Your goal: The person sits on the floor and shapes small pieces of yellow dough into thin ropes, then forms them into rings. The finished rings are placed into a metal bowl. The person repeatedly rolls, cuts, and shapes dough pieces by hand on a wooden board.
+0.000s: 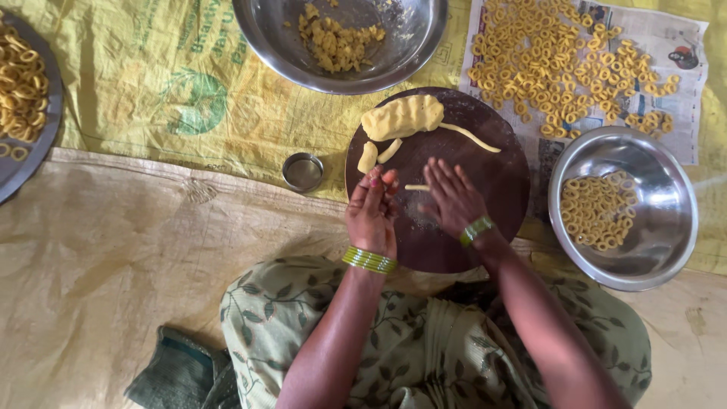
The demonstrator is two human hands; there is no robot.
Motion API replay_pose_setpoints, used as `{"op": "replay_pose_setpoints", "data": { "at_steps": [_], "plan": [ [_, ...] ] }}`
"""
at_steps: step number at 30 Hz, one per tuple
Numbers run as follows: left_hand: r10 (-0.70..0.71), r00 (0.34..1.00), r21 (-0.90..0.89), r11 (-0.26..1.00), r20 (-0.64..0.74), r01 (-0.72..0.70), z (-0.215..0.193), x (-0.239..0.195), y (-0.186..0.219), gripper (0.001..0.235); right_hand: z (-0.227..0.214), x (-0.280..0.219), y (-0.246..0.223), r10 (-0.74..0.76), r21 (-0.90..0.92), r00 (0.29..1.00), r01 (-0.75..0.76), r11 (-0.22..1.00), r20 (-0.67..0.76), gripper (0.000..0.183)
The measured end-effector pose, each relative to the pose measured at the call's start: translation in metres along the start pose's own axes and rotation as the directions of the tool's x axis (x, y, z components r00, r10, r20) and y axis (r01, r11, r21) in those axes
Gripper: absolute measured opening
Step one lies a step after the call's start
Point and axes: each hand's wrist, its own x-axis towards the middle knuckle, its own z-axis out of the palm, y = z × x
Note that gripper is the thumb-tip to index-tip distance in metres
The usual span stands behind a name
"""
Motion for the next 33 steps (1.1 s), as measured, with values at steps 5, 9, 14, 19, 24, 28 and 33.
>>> {"op": "replay_pose_setpoints", "data": {
  "at_steps": [5, 9, 14, 19, 24, 28, 33],
  "plan": [
    [0.033, 0.999, -0.010, 0.999, -0.024, -0.033, -0.002, 0.006, 0.007, 0.023, 0.003, 0.013, 0.009, 0.076, 0.011, 0.995, -0.076, 0.997, -0.063, 0.085],
    [0.021, 1.000, -0.024, 1.000, 0.002, -0.021, -0.001, 0.000, -0.003, 0.022, -0.017, -0.033, -0.024, -0.055, 0.152, 0.998, 0.058, 0.987, -0.027, 0.088],
    [-0.016, 0.999, -0.036, 0.999, 0.029, 0.017, 0.005, 0.000, -0.010, 0.020, -0.044, -0.079, -0.058, -0.125, 0.254, 0.992, 0.117, 0.960, 0.017, 0.091],
    [0.048, 0.999, -0.047, 0.998, 0.023, -0.047, 0.002, 0.010, -0.009, 0.022, -0.027, -0.032, -0.055, -0.081, 0.126, 0.996, 0.083, 0.989, -0.022, 0.090],
    [0.098, 0.991, 0.076, 0.993, -0.094, -0.091, -0.008, 0.014, -0.009, 0.035, -0.015, 0.017, -0.031, 0.049, 0.078, 0.998, -0.047, 0.996, -0.028, 0.090],
    [0.082, 0.991, 0.043, 0.996, -0.105, -0.078, -0.012, 0.021, -0.012, 0.049, -0.017, 0.009, -0.056, 0.012, 0.095, 1.000, -0.010, 0.995, -0.019, 0.089],
    [0.148, 0.982, 0.031, 0.989, -0.120, -0.145, -0.007, 0.026, -0.022, 0.065, -0.024, -0.037, -0.097, -0.018, 0.069, 0.999, 0.020, 0.997, -0.030, 0.070]
  ]
}}
